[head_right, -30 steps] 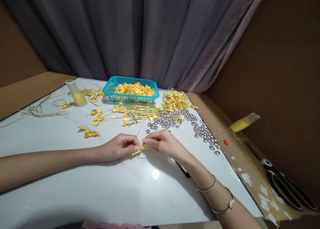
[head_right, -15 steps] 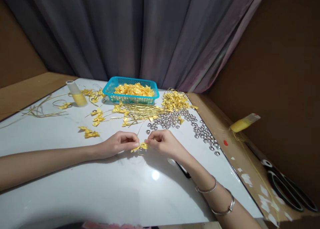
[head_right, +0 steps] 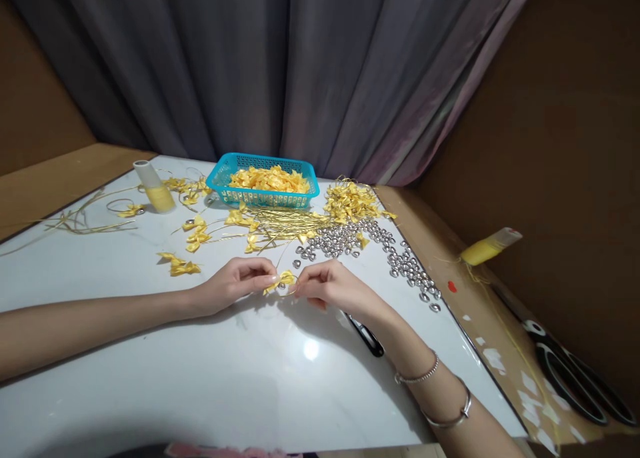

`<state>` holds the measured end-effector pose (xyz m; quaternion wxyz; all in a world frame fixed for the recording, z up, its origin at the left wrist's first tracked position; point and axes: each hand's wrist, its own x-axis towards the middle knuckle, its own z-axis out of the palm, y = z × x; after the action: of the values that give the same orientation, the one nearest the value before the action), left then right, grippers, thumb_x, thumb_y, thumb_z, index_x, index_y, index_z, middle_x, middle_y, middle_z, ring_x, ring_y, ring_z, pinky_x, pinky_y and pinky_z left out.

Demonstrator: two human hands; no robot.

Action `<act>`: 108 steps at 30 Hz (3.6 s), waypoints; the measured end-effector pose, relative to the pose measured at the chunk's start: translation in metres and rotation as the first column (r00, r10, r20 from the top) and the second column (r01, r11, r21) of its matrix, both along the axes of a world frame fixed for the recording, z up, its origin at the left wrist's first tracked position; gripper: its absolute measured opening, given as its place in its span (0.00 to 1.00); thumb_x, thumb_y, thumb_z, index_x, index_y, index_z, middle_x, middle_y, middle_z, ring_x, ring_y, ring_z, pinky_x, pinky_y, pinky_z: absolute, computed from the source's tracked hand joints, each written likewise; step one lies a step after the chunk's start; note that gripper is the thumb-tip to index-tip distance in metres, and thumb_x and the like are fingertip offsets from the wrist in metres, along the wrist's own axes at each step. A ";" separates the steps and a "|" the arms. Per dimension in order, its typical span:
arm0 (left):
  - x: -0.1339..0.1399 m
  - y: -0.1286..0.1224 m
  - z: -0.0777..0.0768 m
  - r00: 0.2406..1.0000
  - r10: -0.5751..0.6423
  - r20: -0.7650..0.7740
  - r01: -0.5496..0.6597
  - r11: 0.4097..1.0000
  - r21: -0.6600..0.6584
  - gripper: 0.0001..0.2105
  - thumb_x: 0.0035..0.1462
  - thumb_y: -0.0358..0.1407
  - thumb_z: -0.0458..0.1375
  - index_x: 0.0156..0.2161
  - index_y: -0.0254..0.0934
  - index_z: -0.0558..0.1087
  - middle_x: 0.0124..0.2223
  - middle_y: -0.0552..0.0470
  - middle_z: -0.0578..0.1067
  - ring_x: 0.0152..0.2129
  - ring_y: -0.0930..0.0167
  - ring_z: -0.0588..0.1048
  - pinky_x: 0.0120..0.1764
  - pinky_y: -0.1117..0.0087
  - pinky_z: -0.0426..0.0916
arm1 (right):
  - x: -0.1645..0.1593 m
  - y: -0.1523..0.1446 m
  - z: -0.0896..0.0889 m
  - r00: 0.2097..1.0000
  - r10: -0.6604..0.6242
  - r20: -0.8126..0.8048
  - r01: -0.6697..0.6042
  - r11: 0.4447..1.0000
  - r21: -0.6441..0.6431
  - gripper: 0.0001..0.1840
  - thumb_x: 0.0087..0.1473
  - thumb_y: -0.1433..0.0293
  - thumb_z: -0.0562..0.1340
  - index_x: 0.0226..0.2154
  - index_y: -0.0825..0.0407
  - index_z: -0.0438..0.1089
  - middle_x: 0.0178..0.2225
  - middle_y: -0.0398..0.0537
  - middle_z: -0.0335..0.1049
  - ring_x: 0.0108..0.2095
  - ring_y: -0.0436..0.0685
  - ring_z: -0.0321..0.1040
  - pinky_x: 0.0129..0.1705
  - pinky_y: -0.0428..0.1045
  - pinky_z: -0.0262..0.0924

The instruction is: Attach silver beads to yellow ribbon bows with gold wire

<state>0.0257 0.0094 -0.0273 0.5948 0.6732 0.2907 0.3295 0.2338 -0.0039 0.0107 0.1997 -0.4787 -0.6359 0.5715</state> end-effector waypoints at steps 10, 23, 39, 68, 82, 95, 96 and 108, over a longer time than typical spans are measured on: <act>0.000 -0.001 0.001 0.999 0.034 -0.025 -0.033 0.997 0.069 0.09 0.56 0.38 0.55 0.30 0.32 0.69 0.29 0.53 0.68 0.27 0.73 0.64 0.32 0.72 0.59 | -0.005 -0.005 -0.002 0.996 0.063 0.058 -0.068 0.995 0.074 0.11 0.48 0.66 0.63 0.24 0.58 0.73 0.12 0.37 0.57 0.15 0.44 0.51 0.20 0.43 0.47; 0.001 -0.003 0.002 0.986 0.168 0.003 -0.168 0.984 0.066 0.09 0.56 0.38 0.55 0.30 0.33 0.68 0.28 0.54 0.67 0.27 0.73 0.64 0.31 0.73 0.59 | -0.014 -0.015 0.001 0.961 0.143 0.239 -0.203 0.946 0.251 0.19 0.57 0.61 0.56 0.21 0.56 0.66 0.14 0.40 0.62 0.16 0.44 0.53 0.21 0.42 0.49; -0.002 0.028 -0.006 0.872 0.463 0.161 -0.448 0.886 -0.121 0.12 0.50 0.42 0.60 0.30 0.34 0.70 0.24 0.57 0.63 0.21 0.76 0.60 0.24 0.74 0.53 | -0.004 -0.028 0.022 0.930 0.309 0.199 -0.362 0.864 0.350 0.09 0.59 0.67 0.54 0.36 0.54 0.65 0.23 0.43 0.68 0.20 0.46 0.64 0.25 0.43 0.59; -0.017 0.066 -0.018 0.789 0.574 0.218 -0.568 0.818 -0.095 0.12 0.47 0.42 0.61 0.30 0.33 0.71 0.25 0.56 0.65 0.20 0.76 0.60 0.23 0.74 0.53 | 0.003 -0.027 0.029 0.912 0.409 0.042 -0.374 0.781 0.500 0.17 0.55 0.76 0.58 0.47 0.49 0.71 0.39 0.48 0.76 0.35 0.51 0.75 0.34 0.42 0.68; -0.007 0.018 0.016 0.910 0.388 0.147 -0.404 0.909 0.105 0.09 0.55 0.39 0.56 0.31 0.35 0.69 0.27 0.55 0.66 0.25 0.74 0.62 0.29 0.73 0.58 | 0.002 -0.015 0.026 0.998 -0.062 0.002 0.053 0.866 0.496 0.12 0.53 0.61 0.61 0.30 0.49 0.78 0.41 0.53 0.73 0.41 0.58 0.68 0.42 0.53 0.63; -0.005 -0.004 0.029 0.988 0.114 0.105 -0.114 0.993 -0.012 0.08 0.56 0.38 0.55 0.29 0.34 0.68 0.25 0.56 0.62 0.23 0.75 0.59 0.27 0.72 0.55 | -0.001 -0.019 0.020 0.987 -0.139 -0.080 0.155 0.957 0.247 0.16 0.45 0.59 0.67 0.22 0.55 0.70 0.20 0.47 0.72 0.14 0.46 0.61 0.16 0.43 0.55; -0.005 -0.004 0.028 0.989 0.105 0.103 -0.103 0.994 -0.025 0.09 0.56 0.38 0.55 0.30 0.34 0.68 0.25 0.56 0.62 0.23 0.75 0.59 0.27 0.72 0.54 | -0.001 -0.021 0.021 0.988 -0.147 -0.049 0.155 0.944 0.291 0.15 0.47 0.59 0.66 0.22 0.55 0.72 0.18 0.47 0.72 0.14 0.46 0.61 0.17 0.43 0.56; -0.005 -0.004 0.025 0.991 0.012 0.135 0.014 0.983 -0.185 0.08 0.56 0.38 0.57 0.30 0.34 0.68 0.25 0.57 0.62 0.23 0.76 0.58 0.27 0.73 0.52 | -0.010 -0.031 0.025 0.993 -0.114 -0.014 0.103 0.834 0.542 0.14 0.54 0.66 0.61 0.22 0.57 0.73 0.17 0.45 0.71 0.13 0.45 0.64 0.17 0.41 0.57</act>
<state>0.0202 0.0056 -0.0024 0.6736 0.5909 0.2787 0.3458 0.2242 -0.0347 0.0361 0.3526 -0.4434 -0.7451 0.3518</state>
